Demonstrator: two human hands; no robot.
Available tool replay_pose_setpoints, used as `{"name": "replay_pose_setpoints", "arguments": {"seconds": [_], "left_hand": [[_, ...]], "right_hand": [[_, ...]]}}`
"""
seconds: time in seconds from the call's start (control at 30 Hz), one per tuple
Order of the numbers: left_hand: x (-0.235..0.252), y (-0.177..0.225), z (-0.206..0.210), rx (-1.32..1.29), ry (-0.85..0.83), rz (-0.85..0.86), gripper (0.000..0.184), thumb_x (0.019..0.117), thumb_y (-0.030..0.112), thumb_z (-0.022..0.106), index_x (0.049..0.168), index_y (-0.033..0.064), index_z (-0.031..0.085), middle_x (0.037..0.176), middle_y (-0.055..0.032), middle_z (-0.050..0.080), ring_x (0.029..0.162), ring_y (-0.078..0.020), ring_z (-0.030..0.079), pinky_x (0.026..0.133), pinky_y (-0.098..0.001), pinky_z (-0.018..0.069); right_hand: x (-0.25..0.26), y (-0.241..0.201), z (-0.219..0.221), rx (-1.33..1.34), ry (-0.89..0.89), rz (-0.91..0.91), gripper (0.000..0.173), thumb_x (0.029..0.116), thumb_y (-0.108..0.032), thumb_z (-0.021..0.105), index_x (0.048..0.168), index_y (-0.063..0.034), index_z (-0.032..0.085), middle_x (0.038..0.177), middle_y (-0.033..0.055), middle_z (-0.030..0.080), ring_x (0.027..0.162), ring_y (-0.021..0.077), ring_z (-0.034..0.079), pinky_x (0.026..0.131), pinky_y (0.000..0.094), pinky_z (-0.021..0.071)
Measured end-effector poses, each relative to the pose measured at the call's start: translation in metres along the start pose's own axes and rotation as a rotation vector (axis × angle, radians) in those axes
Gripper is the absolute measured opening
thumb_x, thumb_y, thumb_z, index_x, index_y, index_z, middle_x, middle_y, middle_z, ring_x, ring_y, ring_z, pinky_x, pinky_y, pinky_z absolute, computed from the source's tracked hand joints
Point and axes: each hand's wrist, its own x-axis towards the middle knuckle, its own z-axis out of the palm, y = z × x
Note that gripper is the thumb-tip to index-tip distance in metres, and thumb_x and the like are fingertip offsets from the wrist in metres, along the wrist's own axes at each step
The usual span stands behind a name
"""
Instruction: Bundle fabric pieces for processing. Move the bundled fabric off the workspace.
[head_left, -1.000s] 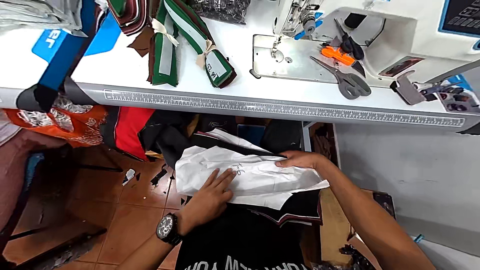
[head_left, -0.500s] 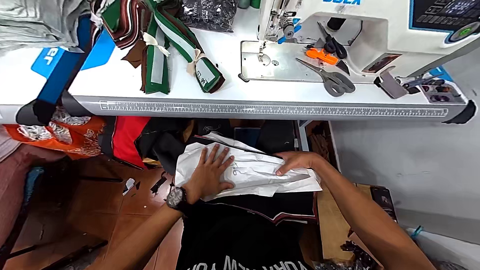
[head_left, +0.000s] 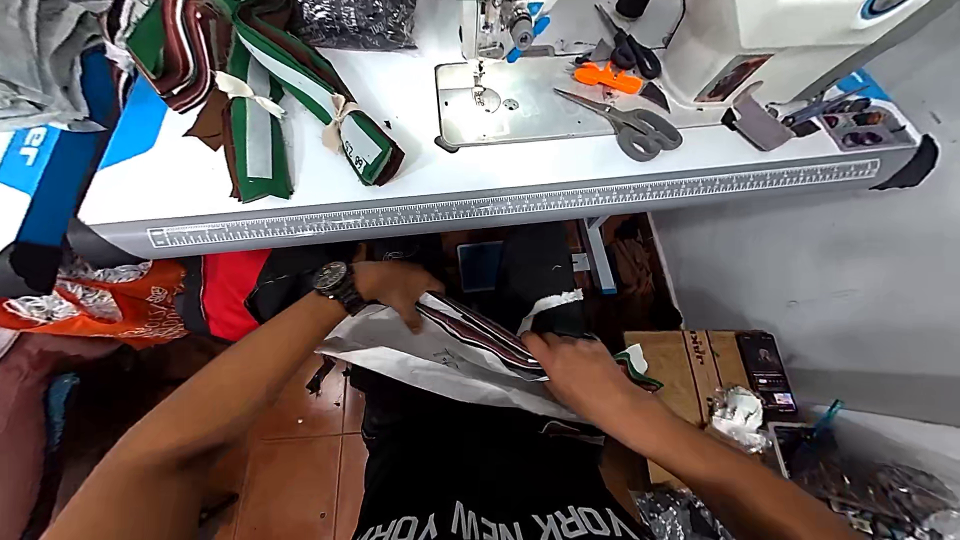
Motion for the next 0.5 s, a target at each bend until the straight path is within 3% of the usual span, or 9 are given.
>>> {"name": "replay_pose_setpoints", "arguments": {"seconds": [0.1, 0.2, 0.33, 0.5], "left_hand": [[-0.014, 0.009, 0.001, 0.021, -0.052, -0.111, 0.047, 0.0771, 0.037, 0.089, 0.112, 0.0104, 0.070, 0.091, -0.0105, 0.071, 0.088, -0.0293, 0.069, 0.081, -0.0564, 0.0548], [-0.016, 0.014, 0.008, 0.098, -0.009, -0.108, 0.044, 0.0809, 0.041, 0.085, 0.111, 0.0138, 0.069, 0.087, -0.0076, 0.071, 0.084, -0.0275, 0.070, 0.077, -0.0543, 0.0558], [-0.010, 0.033, 0.008, 0.203, 0.041, -0.120, 0.037, 0.0839, 0.039, 0.080, 0.108, 0.0135, 0.068, 0.087, -0.0075, 0.070, 0.086, -0.0280, 0.069, 0.076, -0.0524, 0.0554], [0.000, 0.038, 0.005, 0.227, 0.089, -0.075, 0.036, 0.0874, 0.042, 0.077, 0.109, 0.0139, 0.069, 0.089, -0.0054, 0.071, 0.087, -0.0249, 0.069, 0.078, -0.0496, 0.0559]], "right_hand": [[-0.008, 0.013, 0.001, 0.077, -0.006, 0.052, 0.045, 0.0838, -0.024, 0.081, 0.123, -0.0103, 0.063, 0.098, 0.0130, 0.071, 0.086, 0.0339, 0.072, 0.071, 0.0543, 0.0585], [-0.012, 0.035, -0.010, 0.154, -0.195, 0.122, 0.050, 0.0872, -0.040, 0.078, 0.126, -0.0138, 0.061, 0.102, 0.0102, 0.070, 0.092, 0.0313, 0.071, 0.078, 0.0547, 0.0573], [-0.013, 0.080, -0.005, 0.311, -0.378, 0.179, 0.063, 0.0843, -0.057, 0.077, 0.128, -0.0140, 0.061, 0.094, 0.0107, 0.071, 0.091, 0.0300, 0.070, 0.082, 0.0565, 0.0550], [-0.031, 0.107, 0.018, 0.458, -0.285, 0.216, 0.058, 0.0857, -0.055, 0.078, 0.126, -0.0156, 0.063, 0.092, 0.0081, 0.071, 0.088, 0.0255, 0.070, 0.081, 0.0540, 0.0563]]}}
